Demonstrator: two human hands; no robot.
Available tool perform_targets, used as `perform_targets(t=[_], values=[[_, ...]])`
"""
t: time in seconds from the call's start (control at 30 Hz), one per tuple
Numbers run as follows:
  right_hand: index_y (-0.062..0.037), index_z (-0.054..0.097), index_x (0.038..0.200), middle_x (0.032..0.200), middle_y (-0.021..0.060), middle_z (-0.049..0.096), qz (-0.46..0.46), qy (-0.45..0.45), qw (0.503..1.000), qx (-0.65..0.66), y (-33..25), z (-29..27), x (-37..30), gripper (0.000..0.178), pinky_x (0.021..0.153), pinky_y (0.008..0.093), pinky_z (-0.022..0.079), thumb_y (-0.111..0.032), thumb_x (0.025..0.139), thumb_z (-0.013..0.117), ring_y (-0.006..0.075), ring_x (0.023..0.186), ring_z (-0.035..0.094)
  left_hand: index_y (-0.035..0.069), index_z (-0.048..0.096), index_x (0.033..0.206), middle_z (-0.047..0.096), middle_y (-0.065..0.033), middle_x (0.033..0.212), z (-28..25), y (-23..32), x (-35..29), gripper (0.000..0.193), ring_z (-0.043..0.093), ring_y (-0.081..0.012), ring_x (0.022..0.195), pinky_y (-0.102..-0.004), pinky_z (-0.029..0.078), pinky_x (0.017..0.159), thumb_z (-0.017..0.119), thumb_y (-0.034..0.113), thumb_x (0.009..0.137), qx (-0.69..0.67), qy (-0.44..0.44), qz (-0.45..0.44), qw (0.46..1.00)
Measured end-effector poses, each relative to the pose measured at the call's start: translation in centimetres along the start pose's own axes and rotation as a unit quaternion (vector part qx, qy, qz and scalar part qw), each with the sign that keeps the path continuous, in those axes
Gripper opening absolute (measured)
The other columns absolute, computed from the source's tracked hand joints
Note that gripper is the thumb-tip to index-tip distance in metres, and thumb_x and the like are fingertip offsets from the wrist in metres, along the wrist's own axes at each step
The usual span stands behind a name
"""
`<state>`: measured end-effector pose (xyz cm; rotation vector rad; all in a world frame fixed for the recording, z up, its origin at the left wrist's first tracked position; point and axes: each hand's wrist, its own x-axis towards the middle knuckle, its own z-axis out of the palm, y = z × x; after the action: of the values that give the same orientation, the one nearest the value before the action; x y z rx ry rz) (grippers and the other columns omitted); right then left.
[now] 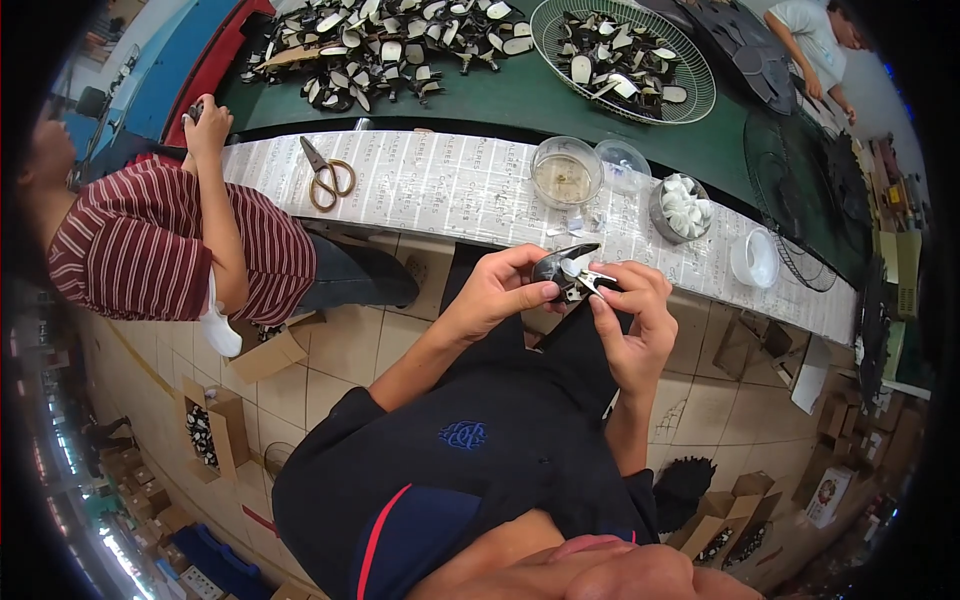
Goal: The recorder is assembling small black and white shoe components, possibly heel or toe reinforcements, by applying adhesive and fitting them together at a factory workbench.
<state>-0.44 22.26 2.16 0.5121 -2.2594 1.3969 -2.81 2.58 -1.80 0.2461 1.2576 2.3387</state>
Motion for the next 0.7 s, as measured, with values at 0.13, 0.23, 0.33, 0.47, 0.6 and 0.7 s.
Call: perform_targets(t=[0.13, 0.23, 0.33, 0.47, 0.6, 0.7], values=[[-0.0064, 0.062, 0.085, 0.102, 0.0075, 0.071, -0.029, 0.03, 0.996, -0.079, -0.11, 0.05, -0.02, 0.016, 0.09, 0.0361, 0.037, -0.003, 0.075, 0.075, 0.0245, 0.095, 0.062, -0.003, 0.058, 0.109, 0.065, -0.0067, 0.097, 0.18, -0.17, 0.08, 0.024, 0.066, -0.012, 0.084, -0.0243, 0.053, 0.077, 0.066, 0.007, 0.09, -0.004, 0.007, 0.009, 1.0], [-0.0065, 0.062, 0.085, 0.102, 0.0078, 0.071, -0.044, 0.061, 0.99, -0.122, -0.2, 0.26, 0.04, 0.017, 0.09, 0.0363, 0.036, -0.002, 0.074, 0.075, 0.024, 0.095, 0.062, -0.003, 0.058, 0.109, 0.065, -0.0065, 0.096, 0.33, -0.13, 0.06, 0.023, 0.065, -0.0117, 0.084, -0.0238, 0.053, 0.075, 0.066, 0.007, 0.09, 0.0, 0.008, 0.009, 1.0], [-0.0064, 0.062, 0.086, 0.103, 0.0081, 0.071, -0.038, 0.088, 0.984, -0.151, -0.26, 0.35, 0.09, 0.018, 0.09, 0.0364, 0.036, -0.001, 0.074, 0.075, 0.0237, 0.095, 0.062, -0.003, 0.058, 0.108, 0.065, -0.0064, 0.096, 0.37, -0.05, 0.11, 0.023, 0.065, -0.0115, 0.083, -0.0235, 0.052, 0.074, 0.066, 0.007, 0.09, 0.001, 0.009, 0.004, 1.0], [-0.0066, 0.062, 0.087, 0.102, 0.0083, 0.071, -0.038, 0.104, 0.983, -0.149, -0.3, 0.41, 0.06, 0.019, 0.09, 0.036, 0.036, -0.001, 0.074, 0.075, 0.0238, 0.094, 0.062, -0.003, 0.058, 0.107, 0.065, -0.0066, 0.094, 0.27, -0.03, 0.28, 0.022, 0.065, -0.0119, 0.083, -0.0242, 0.052, 0.075, 0.066, 0.007, 0.089, -0.002, 0.009, 0.003, 1.0], [-0.0066, 0.062, 0.087, 0.102, 0.0079, 0.071, -0.048, 0.059, 0.991, -0.109, -0.42, 0.71, -0.05, 0.02, 0.089, 0.0362, 0.036, -0.002, 0.073, 0.075, 0.0238, 0.094, 0.062, -0.003, 0.058, 0.107, 0.064, -0.0095, 0.098, 0.01, -0.01, 0.44, 0.025, 0.065, -0.0163, 0.085, -0.0295, 0.054, 0.078, 0.068, 0.01, 0.088, 0.006, 0.013, -0.003, 1.0], [-0.0063, 0.062, 0.087, 0.102, 0.0076, 0.071, -0.05, 0.055, 0.99, -0.121, -0.26, 0.9, 0.08, 0.02, 0.089, 0.0365, 0.037, -0.002, 0.073, 0.075, 0.0236, 0.095, 0.062, -0.003, 0.058, 0.107, 0.065, -0.0094, 0.097, -0.01, 0.03, 0.43, 0.025, 0.065, -0.0162, 0.084, -0.0295, 0.054, 0.077, 0.068, 0.011, 0.088, -0.001, 0.008, -0.005, 1.0]])
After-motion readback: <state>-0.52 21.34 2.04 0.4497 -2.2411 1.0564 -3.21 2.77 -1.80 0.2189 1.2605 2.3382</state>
